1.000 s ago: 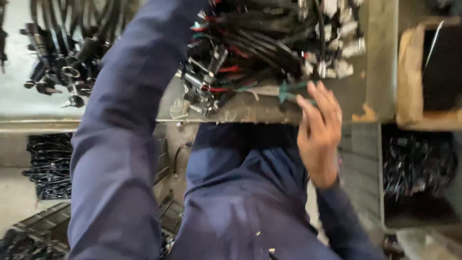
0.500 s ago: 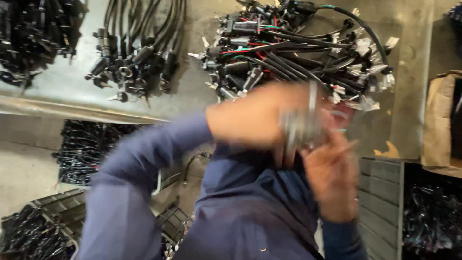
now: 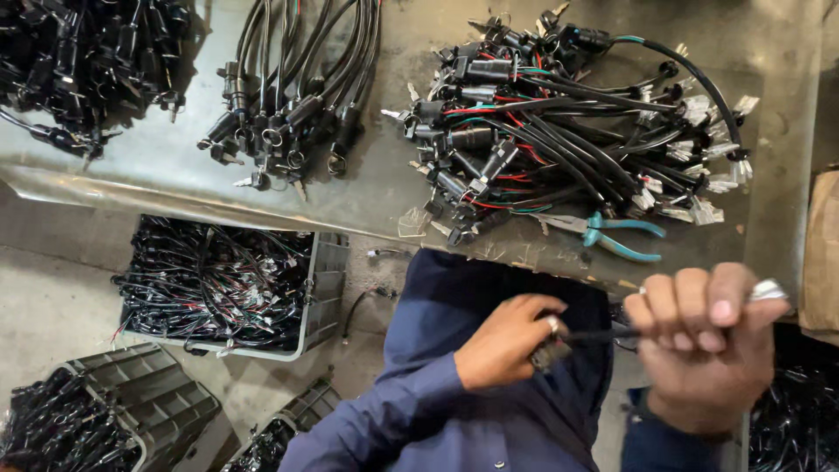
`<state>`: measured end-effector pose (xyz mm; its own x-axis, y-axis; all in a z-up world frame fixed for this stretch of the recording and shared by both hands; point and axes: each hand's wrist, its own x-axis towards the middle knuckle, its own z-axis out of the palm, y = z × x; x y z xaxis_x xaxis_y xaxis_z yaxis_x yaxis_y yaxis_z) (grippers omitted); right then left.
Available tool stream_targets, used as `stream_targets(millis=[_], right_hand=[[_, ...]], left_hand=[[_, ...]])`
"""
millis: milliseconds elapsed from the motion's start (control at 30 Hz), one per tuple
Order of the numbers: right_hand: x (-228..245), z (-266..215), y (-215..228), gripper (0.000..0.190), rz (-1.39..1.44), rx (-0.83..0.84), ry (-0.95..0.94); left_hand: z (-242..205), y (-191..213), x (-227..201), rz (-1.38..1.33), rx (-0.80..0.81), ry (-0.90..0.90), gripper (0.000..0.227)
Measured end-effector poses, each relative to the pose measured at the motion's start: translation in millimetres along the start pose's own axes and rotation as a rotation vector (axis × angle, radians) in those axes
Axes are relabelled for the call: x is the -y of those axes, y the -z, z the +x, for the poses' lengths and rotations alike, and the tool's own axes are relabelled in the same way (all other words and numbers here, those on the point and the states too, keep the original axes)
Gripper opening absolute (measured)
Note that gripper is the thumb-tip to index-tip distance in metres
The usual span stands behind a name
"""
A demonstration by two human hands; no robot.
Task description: The person repeatedly strips the outer insulation from black wires using pliers and then manipulates the exposed ends. The work is performed at a metal table with large piles of similar components and bins of parts visible in the background.
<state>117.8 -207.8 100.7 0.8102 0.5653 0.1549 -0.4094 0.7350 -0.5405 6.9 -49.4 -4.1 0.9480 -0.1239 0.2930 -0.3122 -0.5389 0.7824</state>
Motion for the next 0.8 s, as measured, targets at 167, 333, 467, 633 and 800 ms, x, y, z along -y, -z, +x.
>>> stream_targets(millis=[167, 333, 467, 633, 800], right_hand=[[10.1, -2.9, 9.4, 0.027, -0.448, 0.119, 0.116], [34.8, -7.3, 42.0, 0.033, -0.294, -0.087, 0.291], [46.0, 2.3, 63.2, 0.032, -0.005, -0.160, 0.268], [-18.1, 1.8, 53.9, 0.022, -0.367, -0.116, 0.177], [-56.7, -18.6, 63.0, 0.033, -0.342, 0.034, 0.020]], left_hand=[[24.5, 18.2, -17.5, -0.244, 0.059, -0.179, 0.058], [14.9, 13.6, -4.7, -0.125, 0.084, -0.162, 0.060], [-29.1, -7.9, 9.4, -0.312, 0.208, 0.163, 0.044], [-23.2, -13.6, 11.3, -0.402, -0.011, 0.202, 0.037], [-12.4, 0.0, 5.4, -0.445, -0.015, 0.266, 0.037]])
